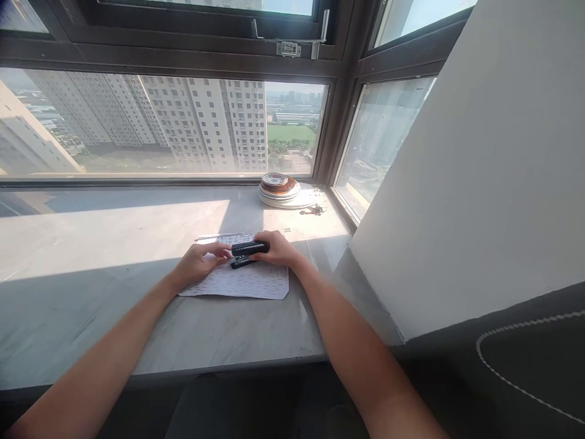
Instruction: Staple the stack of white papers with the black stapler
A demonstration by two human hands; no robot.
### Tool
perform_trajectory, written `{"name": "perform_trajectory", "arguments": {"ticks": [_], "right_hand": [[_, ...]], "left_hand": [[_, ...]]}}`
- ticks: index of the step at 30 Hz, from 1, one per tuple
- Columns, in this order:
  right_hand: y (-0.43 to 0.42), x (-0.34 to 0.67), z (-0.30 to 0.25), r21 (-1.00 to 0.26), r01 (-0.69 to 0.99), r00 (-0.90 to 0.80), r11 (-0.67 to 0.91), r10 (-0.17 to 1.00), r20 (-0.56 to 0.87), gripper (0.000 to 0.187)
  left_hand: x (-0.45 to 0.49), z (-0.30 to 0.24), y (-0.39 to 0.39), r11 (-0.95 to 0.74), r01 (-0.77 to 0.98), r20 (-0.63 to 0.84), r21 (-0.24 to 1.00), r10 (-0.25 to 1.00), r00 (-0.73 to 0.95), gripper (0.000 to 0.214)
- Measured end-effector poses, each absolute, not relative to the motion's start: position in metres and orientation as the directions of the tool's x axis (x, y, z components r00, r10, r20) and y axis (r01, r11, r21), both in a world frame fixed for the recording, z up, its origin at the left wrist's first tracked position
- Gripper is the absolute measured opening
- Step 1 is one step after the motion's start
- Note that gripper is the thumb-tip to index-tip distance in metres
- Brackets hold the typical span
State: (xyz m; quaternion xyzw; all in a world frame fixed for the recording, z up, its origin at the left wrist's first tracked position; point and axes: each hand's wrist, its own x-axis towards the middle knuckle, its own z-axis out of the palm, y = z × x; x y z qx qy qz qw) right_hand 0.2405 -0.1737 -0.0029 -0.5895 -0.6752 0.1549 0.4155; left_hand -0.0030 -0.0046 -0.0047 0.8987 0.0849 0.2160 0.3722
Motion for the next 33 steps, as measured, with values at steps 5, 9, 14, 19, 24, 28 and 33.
{"name": "perform_trajectory", "arguments": {"ticks": [5,9,14,19,24,28,33], "right_hand": [[-0.173,0.226,0.002,-0.682,0.676,0.031,0.278,0.914,0.404,0.023],[-0.171,0.216,0.002,-0.687,0.677,0.046,0.265,0.916,0.399,0.027],[-0.17,0.21,0.0,-0.664,0.702,0.048,0.258,0.913,0.406,0.031],[-0.169,0.206,-0.001,-0.615,0.74,0.003,0.272,0.913,0.408,0.035],[-0.169,0.206,0.002,-0.535,0.806,-0.033,0.254,0.921,0.388,0.032],[-0.171,0.204,0.004,-0.403,0.873,-0.08,0.274,0.896,0.436,0.036],[-0.171,0.2,0.004,-0.379,0.885,-0.095,0.271,0.901,0.423,0.032]], "left_hand": [[0.002,-0.006,-0.006,-0.749,0.034,0.313,0.661,0.317,0.895,0.031],[0.004,-0.007,-0.002,-0.791,0.082,0.307,0.606,0.328,0.893,0.032],[0.005,-0.007,-0.002,-0.808,0.073,0.279,0.584,0.285,0.917,0.027],[0.008,-0.004,-0.006,-0.853,0.06,0.261,0.518,0.224,0.939,0.02],[0.008,-0.001,-0.005,-0.862,0.046,0.259,0.504,0.202,0.944,0.025],[0.007,-0.001,-0.003,-0.891,0.045,0.285,0.452,0.192,0.939,0.034],[0.008,-0.006,-0.002,-0.923,0.177,0.256,0.342,0.273,0.927,0.044]]}}
